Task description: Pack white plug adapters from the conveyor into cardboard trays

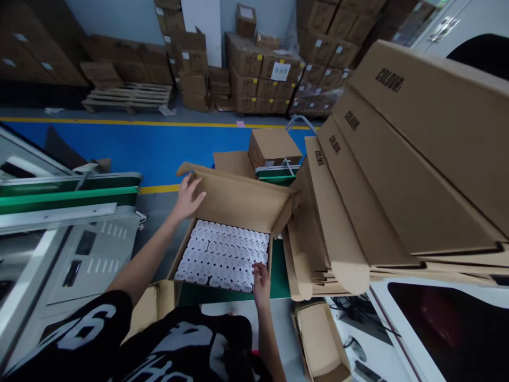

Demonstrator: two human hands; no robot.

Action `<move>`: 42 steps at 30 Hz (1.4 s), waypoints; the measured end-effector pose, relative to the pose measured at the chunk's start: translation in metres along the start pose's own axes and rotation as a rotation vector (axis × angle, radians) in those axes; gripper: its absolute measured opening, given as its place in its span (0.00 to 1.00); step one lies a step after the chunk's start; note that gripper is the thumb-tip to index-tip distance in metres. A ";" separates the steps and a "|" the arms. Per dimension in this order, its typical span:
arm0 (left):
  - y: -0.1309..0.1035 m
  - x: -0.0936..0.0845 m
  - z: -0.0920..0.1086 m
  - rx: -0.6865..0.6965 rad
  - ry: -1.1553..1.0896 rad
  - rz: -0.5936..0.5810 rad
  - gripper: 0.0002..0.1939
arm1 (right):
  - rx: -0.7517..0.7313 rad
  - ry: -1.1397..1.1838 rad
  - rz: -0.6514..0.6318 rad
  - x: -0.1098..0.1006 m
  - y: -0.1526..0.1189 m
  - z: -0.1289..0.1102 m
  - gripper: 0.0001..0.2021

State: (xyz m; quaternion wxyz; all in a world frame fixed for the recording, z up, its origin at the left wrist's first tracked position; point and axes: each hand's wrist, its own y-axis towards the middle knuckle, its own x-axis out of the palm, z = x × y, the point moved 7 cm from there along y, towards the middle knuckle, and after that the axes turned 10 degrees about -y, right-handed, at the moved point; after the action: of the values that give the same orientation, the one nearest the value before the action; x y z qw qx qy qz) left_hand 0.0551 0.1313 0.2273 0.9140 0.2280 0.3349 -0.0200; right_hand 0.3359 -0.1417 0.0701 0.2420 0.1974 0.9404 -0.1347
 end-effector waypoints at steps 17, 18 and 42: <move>-0.086 0.030 -0.024 0.233 0.057 -0.322 0.16 | 0.361 -0.705 0.259 0.054 0.119 -0.001 0.37; -0.102 0.040 -0.026 0.230 0.038 -0.396 0.15 | 0.378 -0.727 0.252 0.055 0.121 -0.001 0.37; -0.106 0.282 0.048 0.233 0.226 -0.797 0.11 | 0.259 -0.834 0.049 0.041 0.138 0.002 0.21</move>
State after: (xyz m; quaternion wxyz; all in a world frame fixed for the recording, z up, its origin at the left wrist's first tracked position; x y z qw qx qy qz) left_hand 0.2818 0.0482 0.0414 0.7607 0.1832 0.4902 -0.3840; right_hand 0.3639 -0.0072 0.0252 0.5773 0.1770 0.7328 -0.3137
